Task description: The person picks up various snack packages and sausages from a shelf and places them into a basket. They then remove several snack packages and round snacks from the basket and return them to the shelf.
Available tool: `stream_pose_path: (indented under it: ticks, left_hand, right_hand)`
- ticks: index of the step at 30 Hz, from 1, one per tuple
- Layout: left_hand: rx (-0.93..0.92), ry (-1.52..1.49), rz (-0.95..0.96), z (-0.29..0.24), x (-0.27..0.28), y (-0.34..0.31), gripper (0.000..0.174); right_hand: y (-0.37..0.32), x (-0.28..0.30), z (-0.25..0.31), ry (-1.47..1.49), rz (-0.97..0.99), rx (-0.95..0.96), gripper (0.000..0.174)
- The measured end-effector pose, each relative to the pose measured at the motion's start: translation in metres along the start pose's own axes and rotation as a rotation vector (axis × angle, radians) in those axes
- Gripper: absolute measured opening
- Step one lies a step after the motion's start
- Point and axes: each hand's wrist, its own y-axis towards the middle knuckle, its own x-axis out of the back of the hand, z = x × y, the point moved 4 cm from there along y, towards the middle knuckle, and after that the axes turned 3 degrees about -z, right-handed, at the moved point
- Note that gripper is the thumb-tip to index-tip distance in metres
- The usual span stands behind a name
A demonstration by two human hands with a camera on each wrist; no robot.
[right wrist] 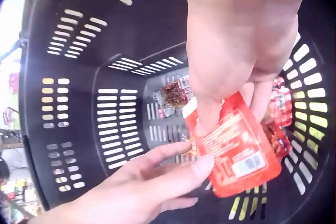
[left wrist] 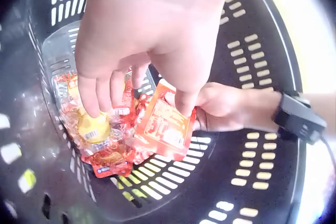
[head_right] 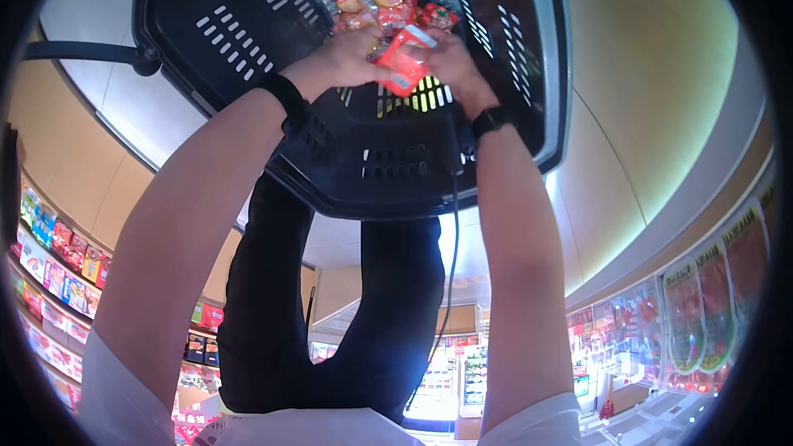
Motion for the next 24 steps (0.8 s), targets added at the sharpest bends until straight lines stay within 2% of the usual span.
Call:
stream_pose_path:
  ticks: [1, 3, 4, 5, 6, 7, 8, 9, 11, 12, 13, 15, 17, 19, 20, 21, 24]
  left_hand:
    - [-0.004, -0.001, -0.004, 0.002, 0.002, 0.000, 0.062]
    - [0.008, -0.097, 0.278, 0.005, -0.005, 0.000, 0.060]
    - [0.072, -0.105, 0.363, 0.004, -0.003, -0.007, 0.053]
    - [0.068, -0.101, 0.366, 0.006, -0.007, -0.006, 0.053]
    - [0.157, 0.072, 0.242, 0.016, -0.009, -0.002, 0.046]
    - [0.245, 0.247, 0.116, 0.026, -0.008, 0.000, 0.039]
    - [0.311, 0.319, 0.015, 0.027, -0.005, -0.002, 0.034]
    - [0.318, 0.323, 0.026, 0.028, -0.005, -0.002, 0.034]
    - [0.359, 0.163, 0.006, 0.029, 0.002, 0.000, 0.033]
    - [0.348, 0.170, -0.029, 0.027, 0.002, 0.001, 0.031]
    - [0.357, 0.180, -0.023, 0.027, 0.000, 0.004, 0.031]
    - [0.355, 0.207, -0.076, 0.031, -0.004, 0.009, 0.031]
    - [0.331, 0.204, -0.056, 0.044, -0.012, 0.017, 0.032]
    - [0.332, 0.180, -0.036, 0.039, -0.016, 0.021, 0.032]
    - [0.309, 0.176, -0.048, 0.035, -0.015, 0.018, 0.033]
    - [0.301, 0.172, -0.054, 0.032, -0.014, 0.019, 0.033]
    - [0.308, 0.085, 0.017, 0.036, -0.020, 0.022, 0.041]
  right_hand:
    - [-0.014, -0.013, 0.008, 0.029, 0.031, 0.016, 0.042]
    - [-0.043, -0.038, 0.014, 0.529, 0.182, -0.232, 0.042]
    - [-0.042, -0.035, 0.013, 0.531, 0.176, -0.227, 0.042]
    - [-0.037, -0.032, 0.003, 0.381, 0.162, -0.297, 0.044]
    - [-0.027, -0.029, -0.011, 0.231, 0.150, -0.367, 0.047]
    - [0.006, -0.009, -0.049, -0.268, -0.222, -0.274, 0.055]
    - [0.013, -0.007, -0.045, -0.569, -0.248, -0.298, 0.059]
    - [0.018, -0.008, -0.042, -0.872, -0.264, -0.322, 0.063]
    - [0.065, -0.001, -0.095, -0.969, -0.361, -0.071, 0.080]
    - [0.053, -0.006, -0.071, -0.807, -0.474, -0.235, 0.100]
    - [0.064, -0.004, -0.077, -0.707, -0.559, -0.320, 0.116]
    - [0.064, -0.007, -0.080, -0.666, -0.681, -0.320, 0.119]
    - [0.056, -0.013, -0.081, -0.705, -0.639, -0.311, 0.116]
    - [0.049, -0.008, -0.089, -0.542, -0.525, -0.257, 0.111]
    - [0.044, -0.011, -0.087, -0.543, -0.517, -0.123, 0.095]
    - [0.047, -0.005, -0.094, -0.548, -0.524, -0.118, 0.095]
    - [0.053, -0.005, -0.103, -0.470, -0.143, -0.156, 0.059]
